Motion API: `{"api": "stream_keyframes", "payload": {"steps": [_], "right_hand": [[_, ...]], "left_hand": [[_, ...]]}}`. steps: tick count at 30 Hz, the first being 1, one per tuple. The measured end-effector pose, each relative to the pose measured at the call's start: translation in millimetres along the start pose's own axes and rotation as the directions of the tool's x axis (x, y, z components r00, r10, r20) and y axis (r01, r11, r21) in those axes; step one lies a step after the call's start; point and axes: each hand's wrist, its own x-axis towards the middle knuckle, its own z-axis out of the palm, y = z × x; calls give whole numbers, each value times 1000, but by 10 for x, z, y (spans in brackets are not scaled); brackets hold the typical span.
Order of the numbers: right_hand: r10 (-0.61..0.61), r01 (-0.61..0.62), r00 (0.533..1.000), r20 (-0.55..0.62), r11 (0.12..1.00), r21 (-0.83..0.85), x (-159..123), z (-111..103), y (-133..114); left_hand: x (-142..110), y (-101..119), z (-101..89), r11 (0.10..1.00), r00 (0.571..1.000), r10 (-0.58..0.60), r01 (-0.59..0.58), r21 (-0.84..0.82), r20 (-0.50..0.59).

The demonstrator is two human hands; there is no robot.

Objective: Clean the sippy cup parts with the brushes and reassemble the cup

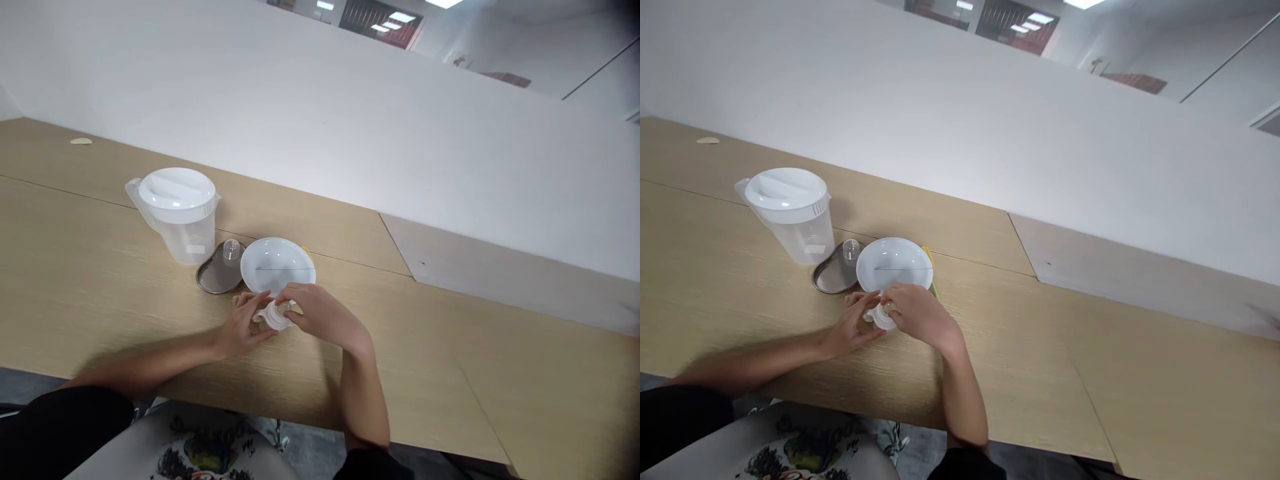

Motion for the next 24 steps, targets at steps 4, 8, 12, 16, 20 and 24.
{"api": "stream_keyframes", "payload": {"steps": [4,8,12,16,20,24], "right_hand": [[136,-143,988,-68,983,-115,9,34,-87],[215,-226,973,-85,961,-157,8,32,-101],[112,-122,990,-80,983,-139,-11,9,-45],[43,-49,997,-67,994,-96,-19,-1,37],[10,-13,998,-55,998,-61,-19,-7,91],[19,-22,997,-71,999,-40,-33,-22,113]], "left_hand": [[7,1,-1,1000,1000,23,-23,12,-2],[9,-6,8,999,999,41,-41,23,-20],[16,4,5,998,998,48,-47,30,-27],[21,21,-2,998,998,59,-58,30,-28],[24,23,-11,997,997,68,-66,37,-41],[29,14,-19,994,993,109,-107,35,-39]]}}
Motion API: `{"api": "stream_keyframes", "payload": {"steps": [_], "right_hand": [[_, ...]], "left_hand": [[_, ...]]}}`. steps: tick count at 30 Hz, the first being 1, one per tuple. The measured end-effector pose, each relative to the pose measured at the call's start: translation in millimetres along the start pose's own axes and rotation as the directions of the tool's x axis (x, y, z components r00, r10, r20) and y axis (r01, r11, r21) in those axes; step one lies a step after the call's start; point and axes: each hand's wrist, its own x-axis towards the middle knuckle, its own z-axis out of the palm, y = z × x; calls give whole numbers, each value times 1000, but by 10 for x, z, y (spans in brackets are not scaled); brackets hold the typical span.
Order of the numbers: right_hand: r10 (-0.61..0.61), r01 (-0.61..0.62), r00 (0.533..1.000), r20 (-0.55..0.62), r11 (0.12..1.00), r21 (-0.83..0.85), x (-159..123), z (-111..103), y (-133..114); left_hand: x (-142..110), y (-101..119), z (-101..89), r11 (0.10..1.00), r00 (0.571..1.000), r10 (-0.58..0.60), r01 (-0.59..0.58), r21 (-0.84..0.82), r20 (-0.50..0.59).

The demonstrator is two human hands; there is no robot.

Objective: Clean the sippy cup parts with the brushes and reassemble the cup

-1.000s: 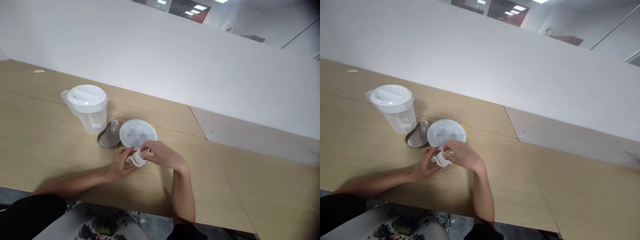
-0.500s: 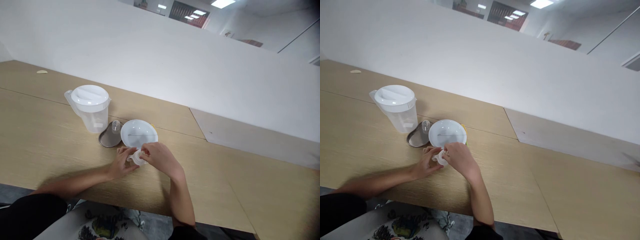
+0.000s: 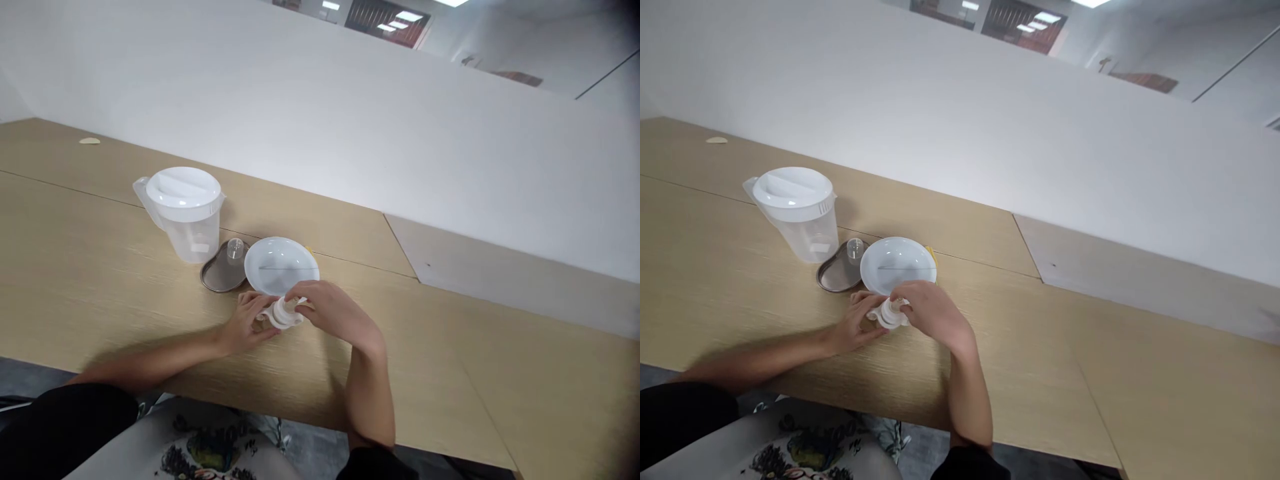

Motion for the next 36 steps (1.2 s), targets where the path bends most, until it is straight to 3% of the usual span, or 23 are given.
{"api": "stream_keyframes", "payload": {"steps": [5,11,15,18,23,25,31,36], "right_hand": [[15,-14,1000,20,1000,-16,16,4,-80],[253,-247,967,-15,931,-269,47,39,-316],[289,-282,957,-35,892,-354,44,49,-378],[247,-235,969,-5,916,-325,32,37,-341],[42,-31,998,51,980,-196,-15,24,-227],[30,-21,998,48,986,-167,-22,33,-205],[290,-273,957,11,914,-300,80,75,-283],[370,-351,929,-12,869,-348,87,60,-378]], "left_hand": [[-12,-28,18,999,1000,16,-16,-30,-16],[-7,-25,15,998,999,36,-37,-41,-19],[-7,-16,10,999,1000,1,-1,-49,-2],[-17,-20,10,998,1000,0,0,-57,-7],[-29,-31,9,998,1000,-14,15,-59,21],[-32,-32,13,998,999,-29,30,-56,30],[-46,-32,36,998,1000,-3,3,-61,-1],[-34,-31,32,998,998,-28,32,-61,57]]}}
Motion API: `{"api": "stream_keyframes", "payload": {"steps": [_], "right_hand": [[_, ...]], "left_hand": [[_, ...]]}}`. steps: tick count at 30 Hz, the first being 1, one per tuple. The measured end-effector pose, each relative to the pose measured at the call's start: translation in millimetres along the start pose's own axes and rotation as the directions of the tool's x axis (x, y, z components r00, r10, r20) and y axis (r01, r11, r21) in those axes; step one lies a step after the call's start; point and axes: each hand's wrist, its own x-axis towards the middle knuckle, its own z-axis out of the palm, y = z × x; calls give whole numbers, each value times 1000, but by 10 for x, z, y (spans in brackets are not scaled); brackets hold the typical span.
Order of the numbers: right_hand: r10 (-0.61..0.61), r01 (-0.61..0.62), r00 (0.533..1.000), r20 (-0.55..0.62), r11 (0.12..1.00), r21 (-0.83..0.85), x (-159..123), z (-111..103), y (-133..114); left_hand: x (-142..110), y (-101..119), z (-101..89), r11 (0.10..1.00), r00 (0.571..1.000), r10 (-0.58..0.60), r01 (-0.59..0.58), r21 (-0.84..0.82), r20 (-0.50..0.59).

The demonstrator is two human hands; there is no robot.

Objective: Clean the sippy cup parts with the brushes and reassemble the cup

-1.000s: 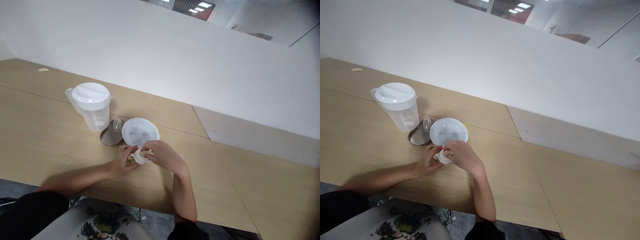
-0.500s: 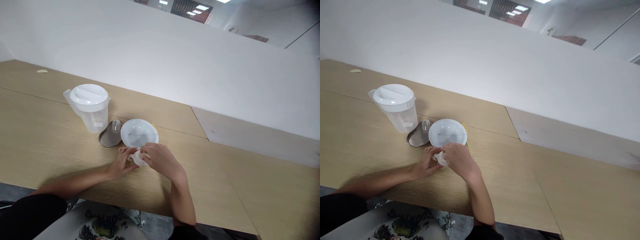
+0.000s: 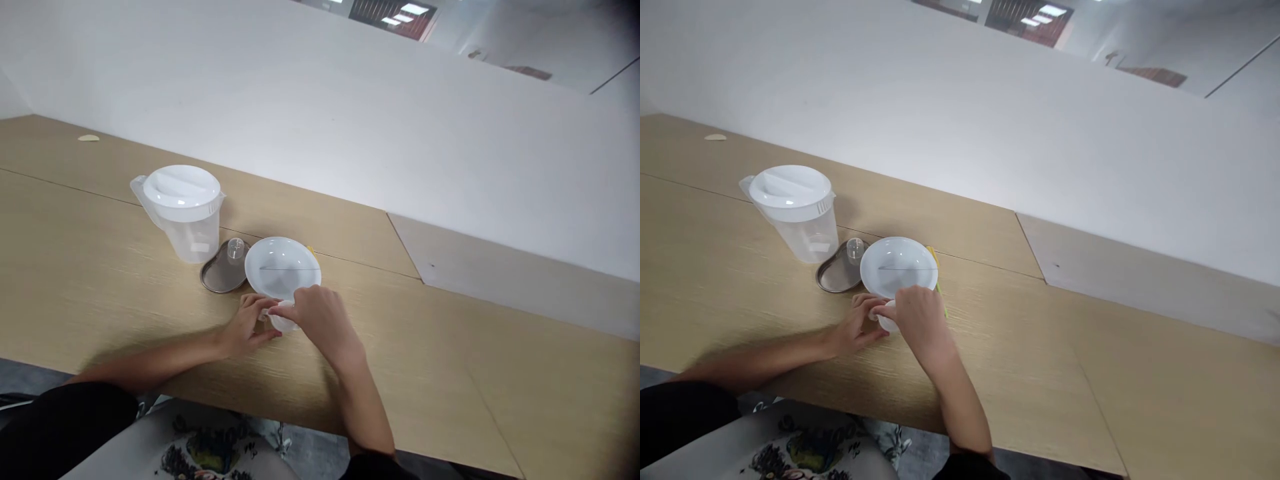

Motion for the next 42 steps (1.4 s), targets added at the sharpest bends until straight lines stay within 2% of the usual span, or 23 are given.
{"api": "stream_keyframes", "payload": {"steps": [2,6,8,14,17,20,25,29,35,42], "right_hand": [[-55,55,998,-39,998,18,-45,-7,29],[-282,287,957,-64,956,66,-86,21,91],[-312,315,949,-51,946,73,-70,35,84],[-244,247,969,-42,965,85,-37,37,71],[-283,288,957,-66,953,92,-39,61,100],[-315,316,949,-30,946,69,-29,89,63],[-179,179,984,25,984,-1,-13,84,-108],[-153,155,986,61,987,-28,-3,93,-186],[-78,77,996,34,997,26,54,180,-194],[-135,135,991,25,990,-33,109,257,-72]], "left_hand": [[6,1,-5,1000,999,-9,9,3,36],[5,0,-9,1000,999,19,-20,23,31],[5,4,-12,999,999,24,-25,42,28],[16,28,-36,999,999,-12,10,46,40],[25,25,-38,999,1000,-1,0,49,21],[38,11,-31,997,1000,3,-4,72,14],[44,15,-18,997,998,-50,49,52,22],[29,43,-16,998,998,-65,65,24,8],[27,50,13,997,997,-75,76,25,-30],[57,18,65,998,998,-58,59,19,-38]]}}
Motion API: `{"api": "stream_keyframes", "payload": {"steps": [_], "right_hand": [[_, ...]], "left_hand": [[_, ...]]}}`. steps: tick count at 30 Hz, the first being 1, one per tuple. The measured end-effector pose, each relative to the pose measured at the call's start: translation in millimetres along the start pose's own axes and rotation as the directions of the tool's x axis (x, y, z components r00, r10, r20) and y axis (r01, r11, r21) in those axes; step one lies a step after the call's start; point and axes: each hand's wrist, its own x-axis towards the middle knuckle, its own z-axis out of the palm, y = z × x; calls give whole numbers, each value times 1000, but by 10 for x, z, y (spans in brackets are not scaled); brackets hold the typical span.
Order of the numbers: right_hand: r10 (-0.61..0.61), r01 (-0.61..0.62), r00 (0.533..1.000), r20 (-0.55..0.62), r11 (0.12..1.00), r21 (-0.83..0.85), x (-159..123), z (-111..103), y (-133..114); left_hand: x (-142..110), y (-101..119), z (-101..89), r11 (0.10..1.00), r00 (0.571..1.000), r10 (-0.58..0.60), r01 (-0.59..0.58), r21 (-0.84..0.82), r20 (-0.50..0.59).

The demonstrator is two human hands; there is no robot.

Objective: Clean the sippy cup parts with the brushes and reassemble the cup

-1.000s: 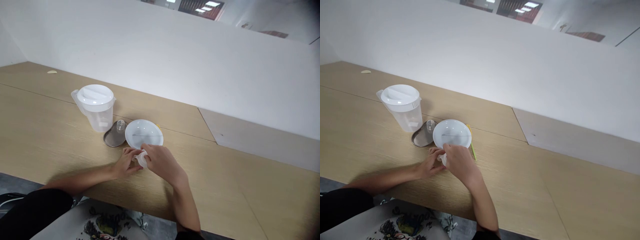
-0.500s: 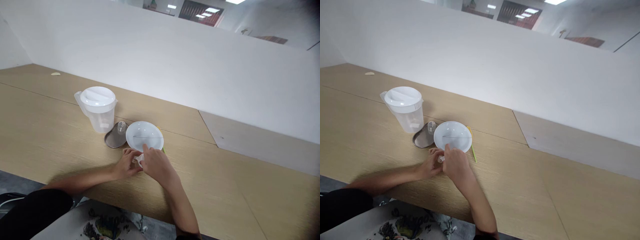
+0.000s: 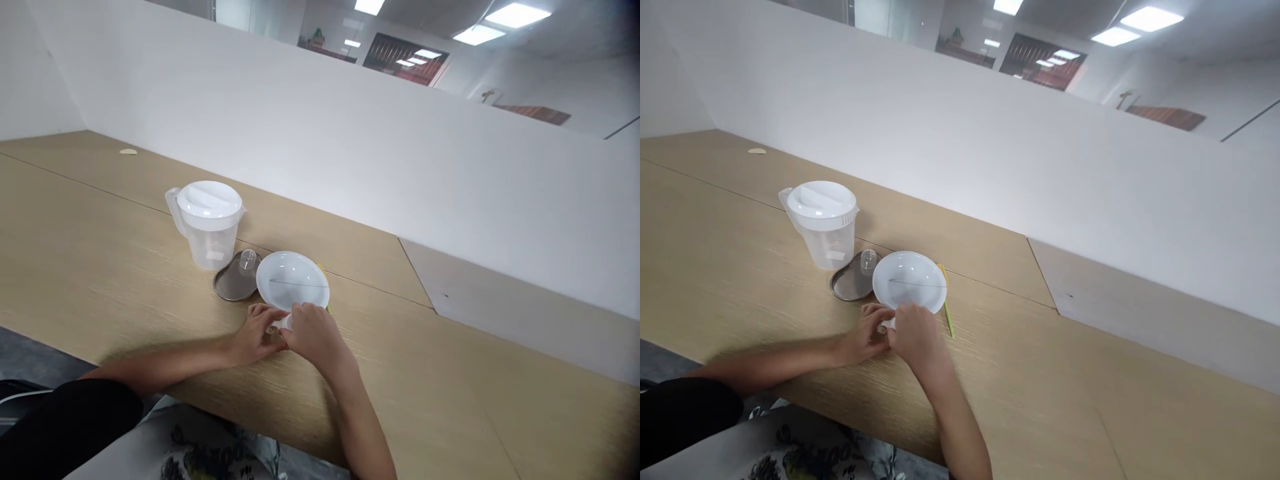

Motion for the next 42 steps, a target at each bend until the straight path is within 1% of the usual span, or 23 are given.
{"api": "stream_keyframes", "payload": {"steps": [7,8,10,11,12,13,14,15,16,17,18,21,23,24,27,30,32,36,38,39,40,41,42], "right_hand": [[-81,81,997,13,997,14,-3,-1,40],[-95,95,995,20,995,19,3,-7,44],[-110,109,993,33,994,24,15,-15,53],[-108,107,993,36,994,22,21,-17,57],[-103,103,994,38,995,18,25,-18,59],[-98,98,994,37,995,13,27,-18,60],[-94,94,995,35,996,8,28,-17,59],[-92,92,995,30,996,3,27,-16,57],[-90,90,996,25,996,0,25,-16,53],[-89,89,996,20,996,-3,23,-17,50],[-88,88,996,17,996,-4,21,-18,47],[-81,81,997,20,997,-5,21,-23,43],[-80,80,997,20,997,-3,26,-24,45],[-82,82,997,18,997,-3,28,-25,47],[-86,86,996,12,996,-7,29,-28,49],[-81,81,997,19,997,-8,24,-30,47],[-74,74,997,21,997,-2,23,-25,49],[-66,66,998,4,998,11,20,-10,55],[-56,57,998,-11,998,36,5,-20,53],[-46,47,999,-18,997,54,-7,-33,51],[-29,31,999,-25,997,73,-21,-49,49],[-7,11,999,-41,996,91,-34,-67,47],[18,-11,997,-70,994,111,-45,-85,47]], "left_hand": [[-19,5,8,1000,1000,7,-7,4,6],[-21,-4,-7,1000,999,28,-28,-2,15],[-6,-46,-72,992,992,123,-122,-40,10],[15,-82,-124,982,984,178,-179,-66,-20],[49,-128,-189,970,971,227,-232,-73,-73],[93,-183,-265,965,960,243,-254,-64,-141],[147,-246,-349,967,946,244,-255,-24,-213],[207,-315,-435,972,934,235,-227,60,-270],[268,-386,-519,977,935,210,-187,103,-285],[327,-458,-597,977,940,193,-158,143,-281],[379,-527,-664,969,951,181,-128,213,-251],[474,-699,-781,937,985,148,-109,333,-93],[488,-780,-793,922,992,126,-115,371,-6],[487,-809,-787,916,994,112,-110,387,18],[476,-858,-756,900,997,71,-75,429,25],[480,-866,-739,883,996,77,-53,466,-33],[487,-871,-730,874,991,95,-39,484,-91],[497,-895,-701,861,974,75,45,506,-214],[499,-872,-705,865,960,73,75,496,-271],[499,-838,-715,873,946,95,71,482,-311],[499,-785,-730,884,922,134,54,464,-363],[499,-713,-745,896,886,185,25,443,-424],[497,-620,-759,907,842,241,-19,420,-483]]}}
